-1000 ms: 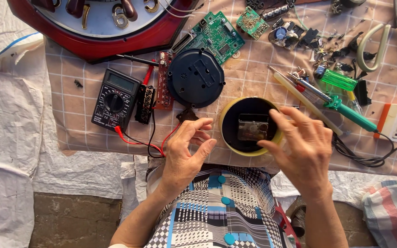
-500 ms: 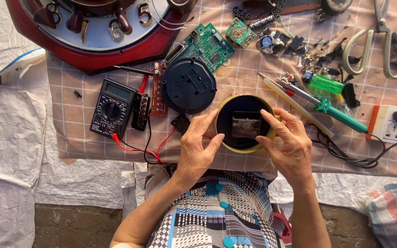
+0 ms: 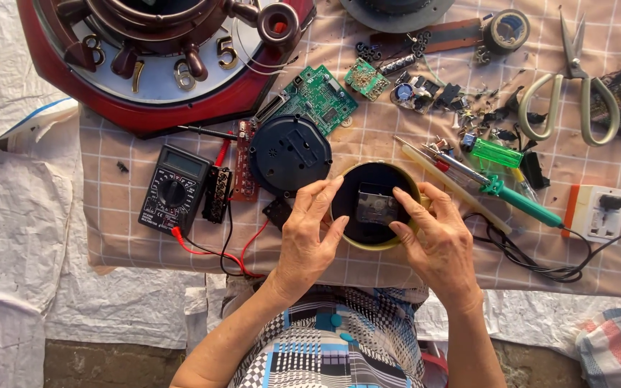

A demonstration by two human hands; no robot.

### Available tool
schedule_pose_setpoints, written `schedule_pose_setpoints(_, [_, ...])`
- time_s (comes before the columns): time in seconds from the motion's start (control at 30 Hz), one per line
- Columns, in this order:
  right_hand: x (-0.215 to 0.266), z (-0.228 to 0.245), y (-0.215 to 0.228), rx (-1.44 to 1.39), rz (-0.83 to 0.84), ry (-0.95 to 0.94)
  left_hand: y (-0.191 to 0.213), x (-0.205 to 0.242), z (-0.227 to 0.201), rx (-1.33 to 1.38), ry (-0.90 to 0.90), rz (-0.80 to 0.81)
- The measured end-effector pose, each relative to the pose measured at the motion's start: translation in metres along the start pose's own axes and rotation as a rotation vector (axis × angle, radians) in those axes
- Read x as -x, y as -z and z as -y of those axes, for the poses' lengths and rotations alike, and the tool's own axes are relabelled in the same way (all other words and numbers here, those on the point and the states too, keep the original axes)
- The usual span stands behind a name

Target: The person assembles a small clock mechanism by hand, placing a circular faceplate into a yellow housing and securing it with a black backplate. They use a plastic tool to press the backplate into place.

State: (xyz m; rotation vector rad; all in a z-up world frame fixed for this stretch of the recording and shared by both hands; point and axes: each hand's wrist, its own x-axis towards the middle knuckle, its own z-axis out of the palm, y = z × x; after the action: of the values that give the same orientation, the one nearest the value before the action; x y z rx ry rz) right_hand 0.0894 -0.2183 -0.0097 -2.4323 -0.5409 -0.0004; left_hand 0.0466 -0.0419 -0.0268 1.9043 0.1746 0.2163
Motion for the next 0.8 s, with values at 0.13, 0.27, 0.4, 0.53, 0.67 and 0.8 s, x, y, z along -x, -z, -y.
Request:
schedule_pose_setpoints(0.13, [0.002, -0.002, -0.003, 0.04, -0.006, -0.019, 0.0, -0.001, 0.003, 0.03, 0.014, 0.025])
schedule_pose_setpoints(0.27, [0.006, -0.002, -0.005, 0.103, 0.005, -0.06, 0.002, 0.0, -0.001, 0.005, -0.009, 0.024])
schedule_pose_setpoints(0.4, [0.007, 0.0, -0.003, 0.124, 0.01, -0.07, 0.002, 0.001, 0.002, 0.027, -0.019, 0.019])
schedule_pose_setpoints(0.53, [0.007, 0.001, -0.001, 0.103, 0.025, -0.118, 0.004, 0.0, 0.004, 0.046, -0.022, 0.022])
schedule_pose_setpoints(0.67, [0.004, 0.003, 0.002, -0.063, 0.002, -0.121, 0.01, -0.003, 0.002, -0.013, -0.119, -0.067])
schedule_pose_setpoints(0.8, [0.009, -0.008, 0.012, -0.125, -0.018, -0.081, 0.048, -0.016, -0.014, -0.135, -0.187, -0.128])
